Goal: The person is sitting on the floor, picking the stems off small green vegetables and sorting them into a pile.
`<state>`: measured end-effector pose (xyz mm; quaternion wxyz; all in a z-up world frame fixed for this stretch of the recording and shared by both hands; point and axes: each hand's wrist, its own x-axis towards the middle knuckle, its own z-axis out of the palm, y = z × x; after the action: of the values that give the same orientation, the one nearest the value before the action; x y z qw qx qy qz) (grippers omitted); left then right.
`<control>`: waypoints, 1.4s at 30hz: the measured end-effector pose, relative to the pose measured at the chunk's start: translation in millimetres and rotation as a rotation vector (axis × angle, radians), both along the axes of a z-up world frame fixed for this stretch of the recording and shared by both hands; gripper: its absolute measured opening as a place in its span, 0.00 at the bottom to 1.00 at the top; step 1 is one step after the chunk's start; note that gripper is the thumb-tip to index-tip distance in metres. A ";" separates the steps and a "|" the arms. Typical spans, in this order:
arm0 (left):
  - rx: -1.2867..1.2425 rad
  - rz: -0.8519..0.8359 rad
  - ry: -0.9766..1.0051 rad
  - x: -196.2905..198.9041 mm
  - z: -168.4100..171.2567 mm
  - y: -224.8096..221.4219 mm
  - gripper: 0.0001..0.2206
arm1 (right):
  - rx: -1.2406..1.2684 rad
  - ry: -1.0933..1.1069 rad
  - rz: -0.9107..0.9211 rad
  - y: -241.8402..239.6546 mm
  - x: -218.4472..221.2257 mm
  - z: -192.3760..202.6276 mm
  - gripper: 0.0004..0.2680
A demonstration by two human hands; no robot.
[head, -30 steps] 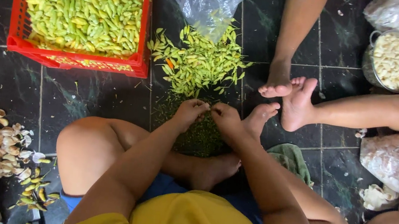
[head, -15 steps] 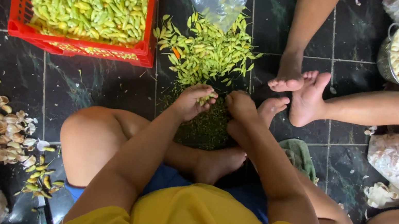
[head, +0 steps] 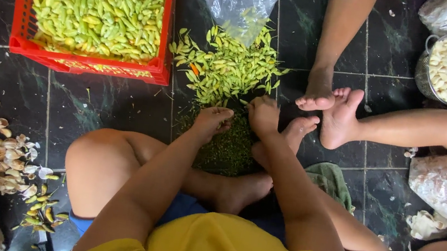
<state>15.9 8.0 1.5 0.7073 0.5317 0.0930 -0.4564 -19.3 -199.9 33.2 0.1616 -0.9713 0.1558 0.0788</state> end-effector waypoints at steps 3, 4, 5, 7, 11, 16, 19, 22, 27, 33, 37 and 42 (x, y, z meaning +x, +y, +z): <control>0.049 -0.035 -0.032 -8.3 5.7 -2.3 0.26 | 0.250 0.023 0.024 22.6 -34.2 -5.1 0.08; 0.049 -0.039 -0.025 -8.2 3.7 -4.7 0.26 | 0.250 0.029 0.020 29.5 -38.3 0.9 0.08; 0.067 -0.058 -0.023 -9.8 1.4 -5.6 0.25 | 0.162 0.093 0.066 37.8 -44.0 6.2 0.08; 0.087 -0.081 -0.016 -12.5 -1.9 -7.7 0.24 | 0.079 0.162 0.110 50.8 -48.6 33.3 0.09; 0.047 -0.108 0.105 -16.5 -7.8 -11.0 0.23 | 0.116 0.175 0.171 49.7 -54.4 97.8 0.09; -0.050 -0.062 0.220 2.8 -9.3 -5.7 0.28 | -0.323 0.068 -0.190 -9.1 -50.0 14.5 0.31; -0.101 -0.004 0.178 4.4 8.8 3.2 0.21 | -0.304 -0.052 0.584 -25.5 -25.5 -44.8 0.05; -0.117 -0.002 0.147 -2.1 25.6 2.7 0.17 | -0.383 -0.144 0.392 -38.4 -18.3 -71.0 0.03; -0.030 -0.020 0.119 1.9 16.5 -1.6 0.18 | -0.281 -0.190 0.197 -41.2 -5.4 -98.1 0.10; 0.140 -0.076 -0.052 -7.7 -4.5 -7.0 0.23 | 0.382 0.024 0.076 10.0 -31.6 -9.4 0.05; 0.227 -0.094 -0.169 -12.0 -30.8 -12.2 0.18 | 0.529 0.036 0.063 15.9 -46.0 5.4 0.06; -0.087 -0.061 -0.079 -10.5 3.5 -9.7 0.16 | 1.202 0.101 -0.109 1.2 -40.1 50.3 0.02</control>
<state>5.4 -1.7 5.0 0.7189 0.5206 0.0286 -0.4598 -59.5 -198.7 83.5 0.6781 -0.6956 0.1409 0.1909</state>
